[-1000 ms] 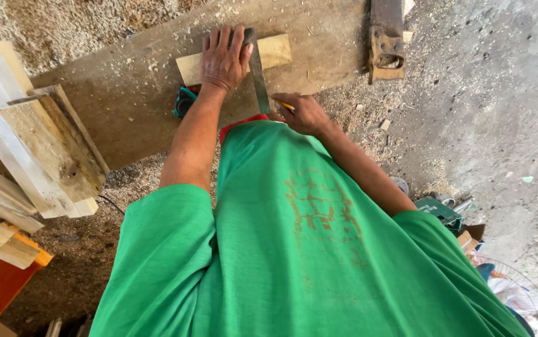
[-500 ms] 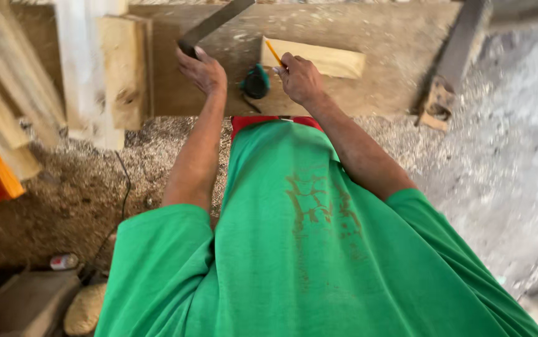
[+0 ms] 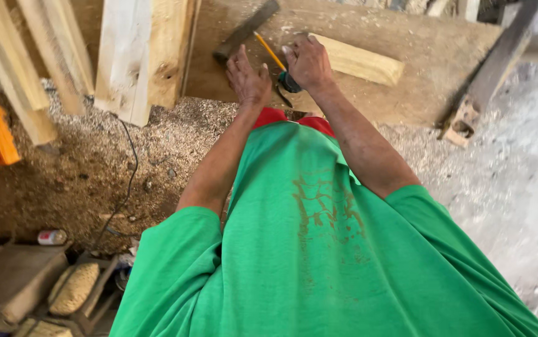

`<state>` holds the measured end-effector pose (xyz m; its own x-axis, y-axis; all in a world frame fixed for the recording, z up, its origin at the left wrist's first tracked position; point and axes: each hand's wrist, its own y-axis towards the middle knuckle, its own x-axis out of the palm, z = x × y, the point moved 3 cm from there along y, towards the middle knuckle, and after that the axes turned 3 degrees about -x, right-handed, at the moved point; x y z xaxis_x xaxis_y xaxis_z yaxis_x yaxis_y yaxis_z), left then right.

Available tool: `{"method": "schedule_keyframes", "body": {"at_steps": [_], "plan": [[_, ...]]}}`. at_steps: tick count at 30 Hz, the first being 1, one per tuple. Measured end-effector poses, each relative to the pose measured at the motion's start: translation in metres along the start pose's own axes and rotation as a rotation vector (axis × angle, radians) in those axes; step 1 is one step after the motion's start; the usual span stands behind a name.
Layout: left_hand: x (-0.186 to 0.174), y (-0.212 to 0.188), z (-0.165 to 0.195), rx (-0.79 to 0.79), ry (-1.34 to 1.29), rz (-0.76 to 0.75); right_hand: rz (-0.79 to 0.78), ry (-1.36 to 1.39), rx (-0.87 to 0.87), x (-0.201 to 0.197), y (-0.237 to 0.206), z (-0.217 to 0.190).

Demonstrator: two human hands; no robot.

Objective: The person saws a piece of wood on a workbench with a hand saw, then measures the wood with a tape measure, marks it with a pencil using an L-square, and resumes sawing the marked piece, handling several wood scraps on the bench.

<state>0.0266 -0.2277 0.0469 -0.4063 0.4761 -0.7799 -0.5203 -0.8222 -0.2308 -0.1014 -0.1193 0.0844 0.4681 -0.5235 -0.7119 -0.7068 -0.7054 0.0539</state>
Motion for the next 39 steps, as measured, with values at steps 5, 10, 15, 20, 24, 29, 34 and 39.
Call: {"method": "schedule_keyframes", "body": {"at_steps": [5,10,15,20,24,29,34,39], "plan": [[0.025,-0.015,0.023,0.351,0.027,0.041,0.242,-0.132,0.310,-0.051,-0.070,0.066],[0.075,-0.061,0.096,0.735,0.100,-0.113,0.342,-0.244,0.671,-0.122,-0.155,0.129],[0.141,-0.101,0.152,0.796,0.415,-0.306,0.510,-0.389,0.908,-0.193,-0.233,0.181],[0.176,-0.100,0.174,0.688,0.643,-0.444,0.224,-0.455,1.002,-0.243,-0.289,0.241],[0.183,-0.093,0.183,0.712,0.719,-0.477,0.164,-0.587,0.644,-0.255,-0.309,0.263],[0.197,-0.115,0.191,0.804,0.614,-0.414,0.266,-0.299,0.488,-0.256,-0.317,0.281],[0.253,-0.160,0.235,0.837,0.400,-0.482,0.534,0.339,0.661,-0.277,-0.323,0.293],[0.309,-0.188,0.305,0.919,0.320,-0.552,0.766,0.556,0.589,-0.325,-0.321,0.284]]}}
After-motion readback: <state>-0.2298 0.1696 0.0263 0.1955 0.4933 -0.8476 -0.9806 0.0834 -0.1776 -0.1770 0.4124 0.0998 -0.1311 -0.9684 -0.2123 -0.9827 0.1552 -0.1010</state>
